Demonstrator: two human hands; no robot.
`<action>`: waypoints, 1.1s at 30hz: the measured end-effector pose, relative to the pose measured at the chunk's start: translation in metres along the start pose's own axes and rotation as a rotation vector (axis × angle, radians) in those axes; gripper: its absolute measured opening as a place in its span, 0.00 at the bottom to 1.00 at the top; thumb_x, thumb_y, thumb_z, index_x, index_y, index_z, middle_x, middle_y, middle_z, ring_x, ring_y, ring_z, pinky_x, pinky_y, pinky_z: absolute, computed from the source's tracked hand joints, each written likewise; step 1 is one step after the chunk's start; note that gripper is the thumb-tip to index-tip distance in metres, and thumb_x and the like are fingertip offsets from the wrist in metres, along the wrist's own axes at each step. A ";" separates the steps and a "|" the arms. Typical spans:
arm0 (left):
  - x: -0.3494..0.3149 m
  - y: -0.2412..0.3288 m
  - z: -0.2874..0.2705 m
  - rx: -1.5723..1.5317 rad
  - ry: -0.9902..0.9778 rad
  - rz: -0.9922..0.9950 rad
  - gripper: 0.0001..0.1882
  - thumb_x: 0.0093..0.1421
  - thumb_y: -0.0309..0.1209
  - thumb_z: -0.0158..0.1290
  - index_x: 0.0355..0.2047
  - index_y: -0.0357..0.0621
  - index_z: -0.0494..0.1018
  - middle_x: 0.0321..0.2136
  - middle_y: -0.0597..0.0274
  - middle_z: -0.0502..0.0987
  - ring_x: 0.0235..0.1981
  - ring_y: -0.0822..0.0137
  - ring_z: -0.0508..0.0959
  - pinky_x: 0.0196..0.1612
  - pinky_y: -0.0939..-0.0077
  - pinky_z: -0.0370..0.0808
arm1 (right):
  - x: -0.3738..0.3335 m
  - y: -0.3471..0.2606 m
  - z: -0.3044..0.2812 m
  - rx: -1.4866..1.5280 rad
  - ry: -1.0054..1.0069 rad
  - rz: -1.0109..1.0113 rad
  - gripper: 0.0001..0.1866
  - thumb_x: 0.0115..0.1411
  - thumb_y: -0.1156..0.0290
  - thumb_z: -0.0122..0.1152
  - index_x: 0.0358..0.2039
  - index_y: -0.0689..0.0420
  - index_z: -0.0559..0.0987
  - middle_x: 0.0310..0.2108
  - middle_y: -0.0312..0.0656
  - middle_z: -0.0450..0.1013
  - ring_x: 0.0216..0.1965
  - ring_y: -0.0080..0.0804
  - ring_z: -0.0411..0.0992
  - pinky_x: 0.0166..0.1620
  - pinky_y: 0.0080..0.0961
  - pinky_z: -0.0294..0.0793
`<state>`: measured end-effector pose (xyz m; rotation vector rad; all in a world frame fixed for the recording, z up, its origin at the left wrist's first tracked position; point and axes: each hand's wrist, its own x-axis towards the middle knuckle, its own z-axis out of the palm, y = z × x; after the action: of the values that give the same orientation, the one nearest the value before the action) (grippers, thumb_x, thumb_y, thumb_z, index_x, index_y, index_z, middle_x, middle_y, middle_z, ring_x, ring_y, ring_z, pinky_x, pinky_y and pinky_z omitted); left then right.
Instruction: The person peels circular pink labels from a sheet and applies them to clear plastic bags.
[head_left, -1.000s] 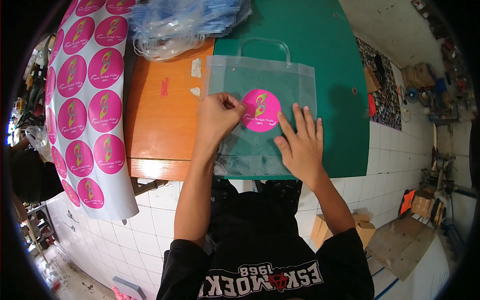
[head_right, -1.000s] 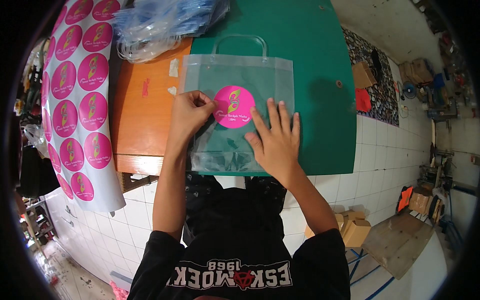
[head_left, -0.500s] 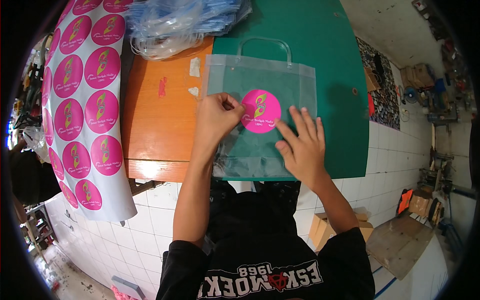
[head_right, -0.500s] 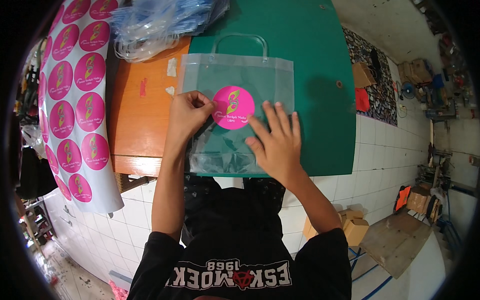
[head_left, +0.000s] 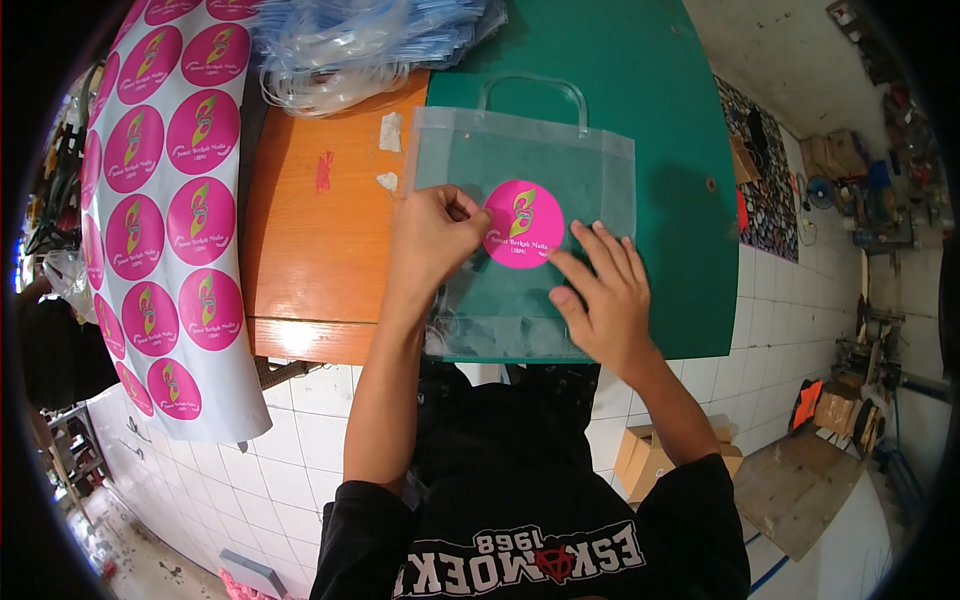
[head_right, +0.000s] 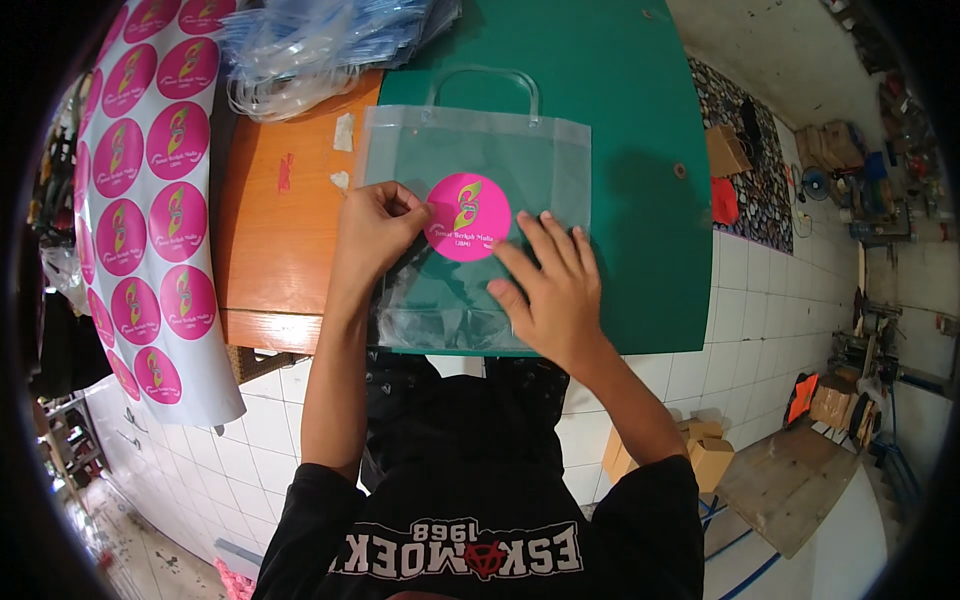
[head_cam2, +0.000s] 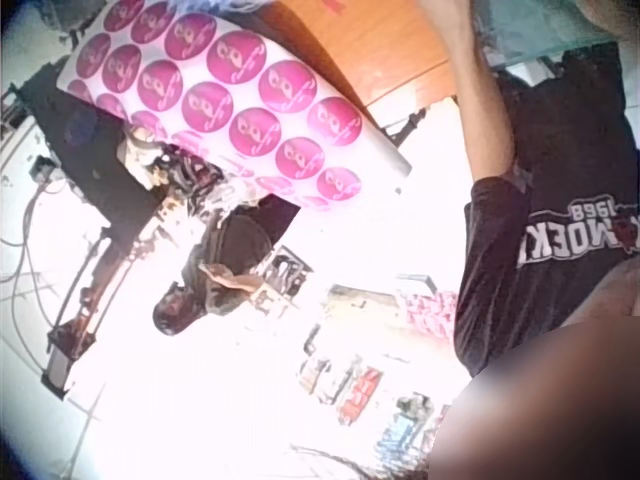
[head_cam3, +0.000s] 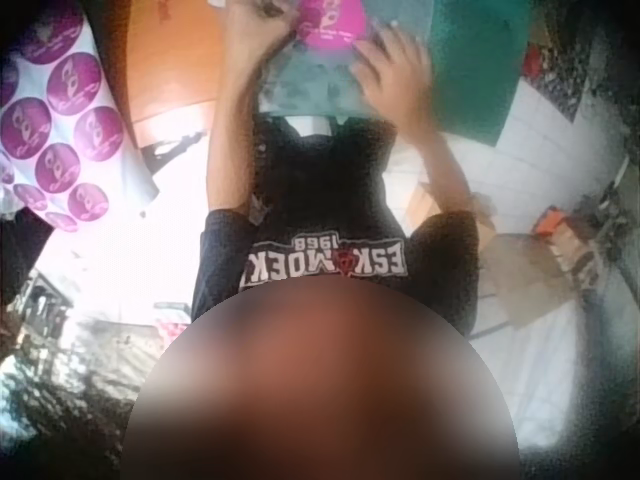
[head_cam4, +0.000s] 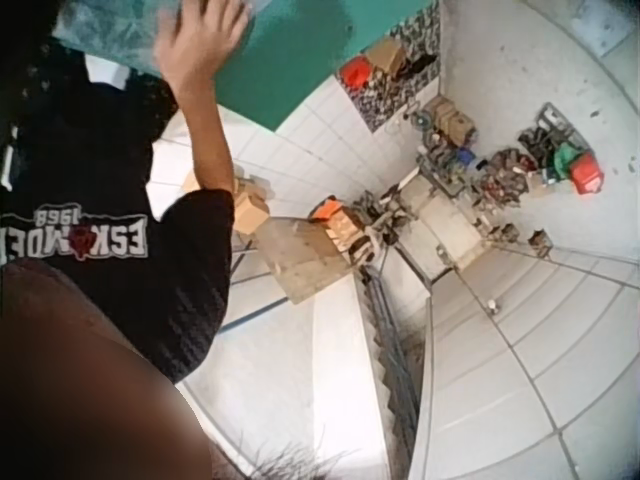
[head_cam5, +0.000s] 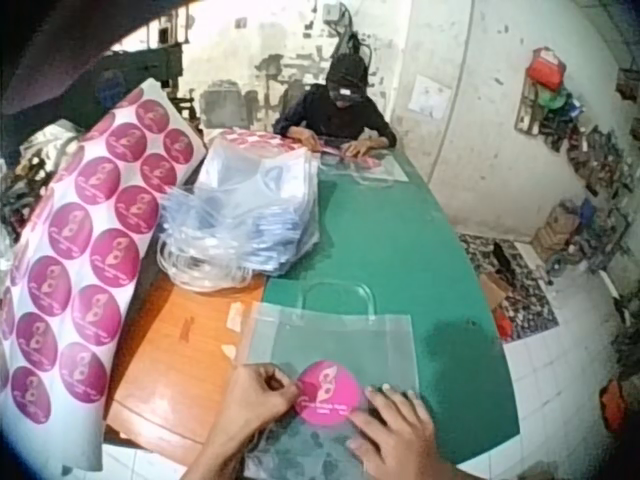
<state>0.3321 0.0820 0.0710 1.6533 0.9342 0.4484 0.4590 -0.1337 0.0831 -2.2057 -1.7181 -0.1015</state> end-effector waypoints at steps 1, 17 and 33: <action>0.000 0.000 0.001 0.007 0.001 0.009 0.08 0.55 0.25 0.66 0.25 0.34 0.80 0.20 0.64 0.80 0.21 0.77 0.76 0.25 0.80 0.71 | 0.004 0.007 0.003 0.022 0.012 0.034 0.24 0.69 0.49 0.57 0.57 0.50 0.82 0.64 0.49 0.71 0.67 0.54 0.66 0.67 0.61 0.61; -0.001 0.004 -0.001 0.036 0.017 0.002 0.07 0.54 0.26 0.66 0.24 0.33 0.80 0.20 0.64 0.80 0.21 0.77 0.76 0.26 0.80 0.71 | 0.023 0.007 0.004 -0.093 -0.038 0.086 0.25 0.68 0.53 0.59 0.61 0.52 0.78 0.59 0.43 0.72 0.54 0.45 0.69 0.54 0.45 0.66; -0.002 0.004 0.000 0.032 0.024 -0.002 0.07 0.54 0.26 0.65 0.24 0.33 0.80 0.19 0.65 0.79 0.21 0.77 0.76 0.26 0.79 0.71 | 0.061 0.009 0.016 -0.109 -0.039 -0.071 0.28 0.70 0.48 0.55 0.64 0.51 0.76 0.71 0.51 0.64 0.70 0.56 0.60 0.69 0.65 0.56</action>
<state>0.3321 0.0798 0.0750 1.6789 0.9656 0.4551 0.4817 -0.0740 0.0818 -2.2366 -1.8534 -0.1742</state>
